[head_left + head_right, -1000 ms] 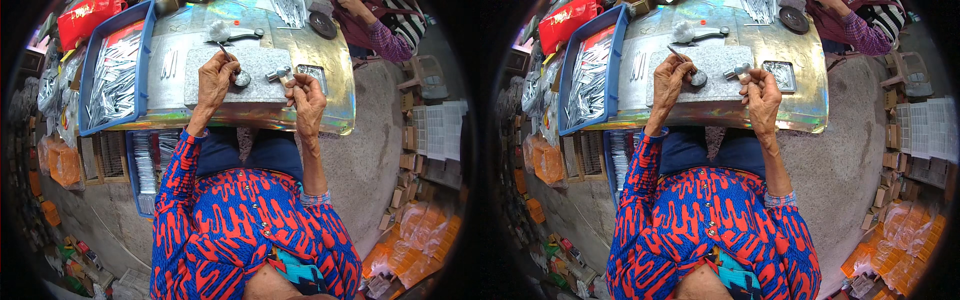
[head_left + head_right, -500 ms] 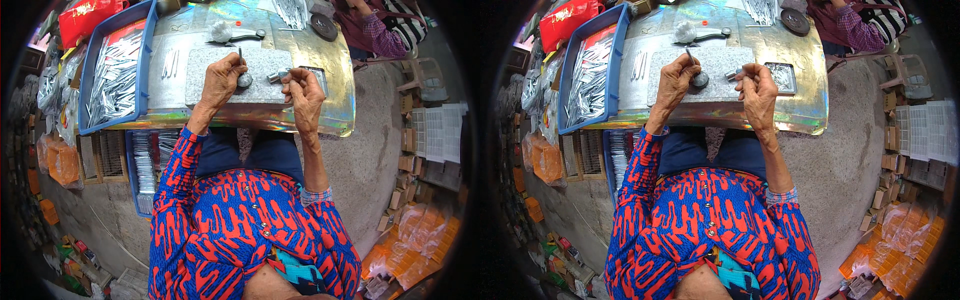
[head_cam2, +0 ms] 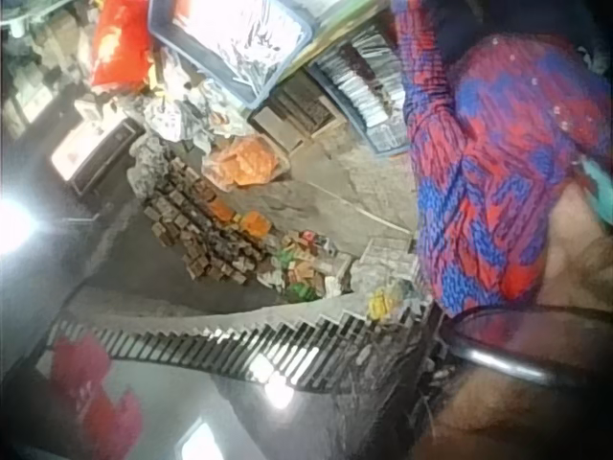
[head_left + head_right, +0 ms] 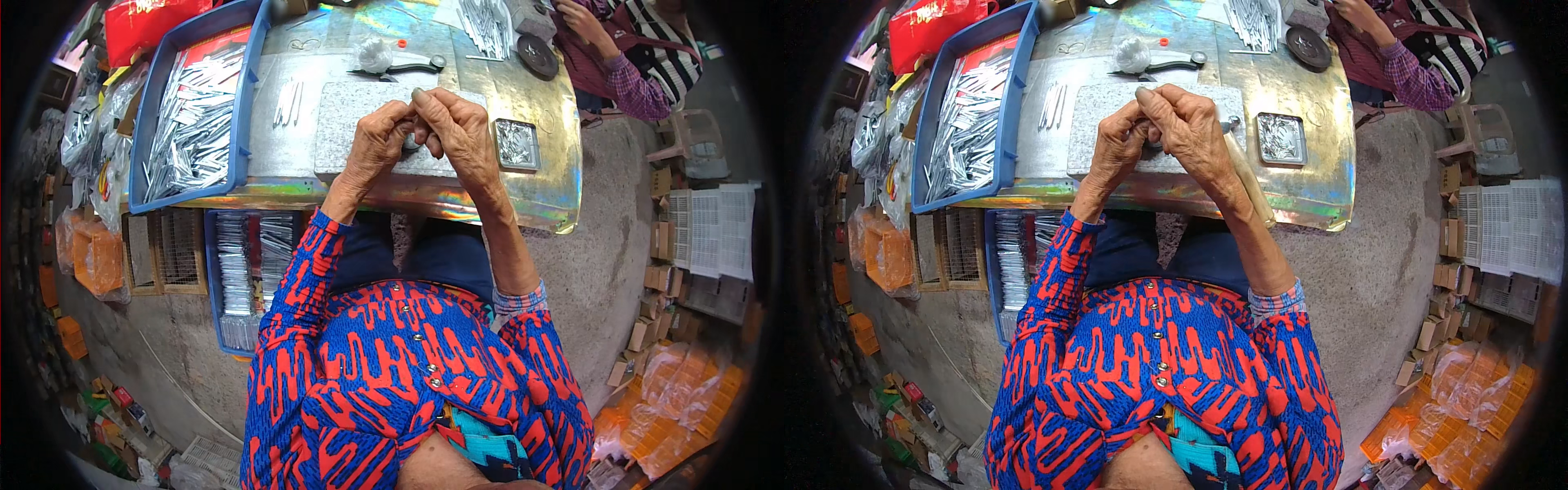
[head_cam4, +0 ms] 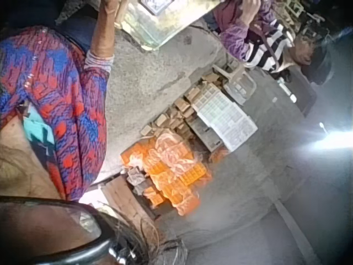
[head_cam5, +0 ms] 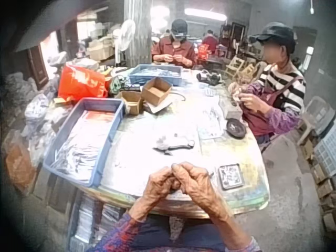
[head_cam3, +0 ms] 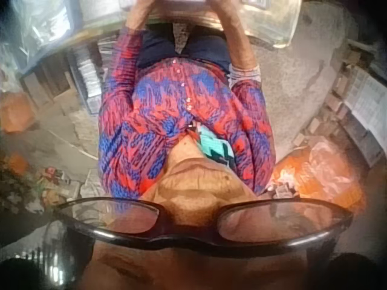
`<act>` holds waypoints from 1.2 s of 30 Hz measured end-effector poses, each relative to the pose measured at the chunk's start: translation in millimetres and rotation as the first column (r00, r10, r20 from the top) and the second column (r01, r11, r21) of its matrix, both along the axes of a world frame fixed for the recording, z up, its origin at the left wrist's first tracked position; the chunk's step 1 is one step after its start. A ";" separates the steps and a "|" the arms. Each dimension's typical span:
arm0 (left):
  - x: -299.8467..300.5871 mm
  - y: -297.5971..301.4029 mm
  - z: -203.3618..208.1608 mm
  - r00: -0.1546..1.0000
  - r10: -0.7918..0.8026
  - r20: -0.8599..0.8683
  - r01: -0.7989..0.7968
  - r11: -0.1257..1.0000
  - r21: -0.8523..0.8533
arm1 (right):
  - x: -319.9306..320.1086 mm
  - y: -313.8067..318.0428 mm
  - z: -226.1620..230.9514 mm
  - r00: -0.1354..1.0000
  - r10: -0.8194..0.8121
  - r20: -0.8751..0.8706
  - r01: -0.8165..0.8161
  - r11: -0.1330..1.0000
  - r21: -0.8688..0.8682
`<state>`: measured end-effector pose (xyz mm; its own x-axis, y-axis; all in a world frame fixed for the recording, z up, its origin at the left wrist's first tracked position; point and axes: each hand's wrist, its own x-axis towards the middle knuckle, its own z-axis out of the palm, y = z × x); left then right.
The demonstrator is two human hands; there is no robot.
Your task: The person assembles metal parts by taking metal strips and small pins, fitting them together by hand, and hammering them over an anvil with a hammer.
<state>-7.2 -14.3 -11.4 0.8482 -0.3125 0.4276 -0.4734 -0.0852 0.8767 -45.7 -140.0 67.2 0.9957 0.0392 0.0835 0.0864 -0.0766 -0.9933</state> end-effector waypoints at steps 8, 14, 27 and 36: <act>-0.5 1.6 2.9 0.998 0.055 -0.043 -0.054 0.998 0.037 | -20.6 6.4 -18.8 1.000 -0.002 -0.001 0.002 0.989 0.145; 1.9 3.0 -3.6 0.999 0.003 -0.039 -0.002 1.000 0.016 | -36.0 4.0 -36.2 0.992 -0.093 0.085 0.108 0.976 -0.192; 1.8 5.6 -1.3 0.996 -0.066 -0.065 0.067 0.998 0.014 | -90.1 -88.6 -63.0 0.967 -0.247 -0.065 0.104 0.614 -0.782; 2.3 3.3 -3.9 0.997 -0.066 -0.045 0.066 0.998 0.001 | -79.8 -79.6 -29.9 0.955 -0.189 -0.231 0.091 0.922 -0.375</act>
<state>-4.9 -11.0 -15.3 0.8440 -0.3697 0.3885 -0.4380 -0.0570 0.8972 -125.5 -219.5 37.3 0.9777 -0.1235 -0.1696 -0.2064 -0.4219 -0.8828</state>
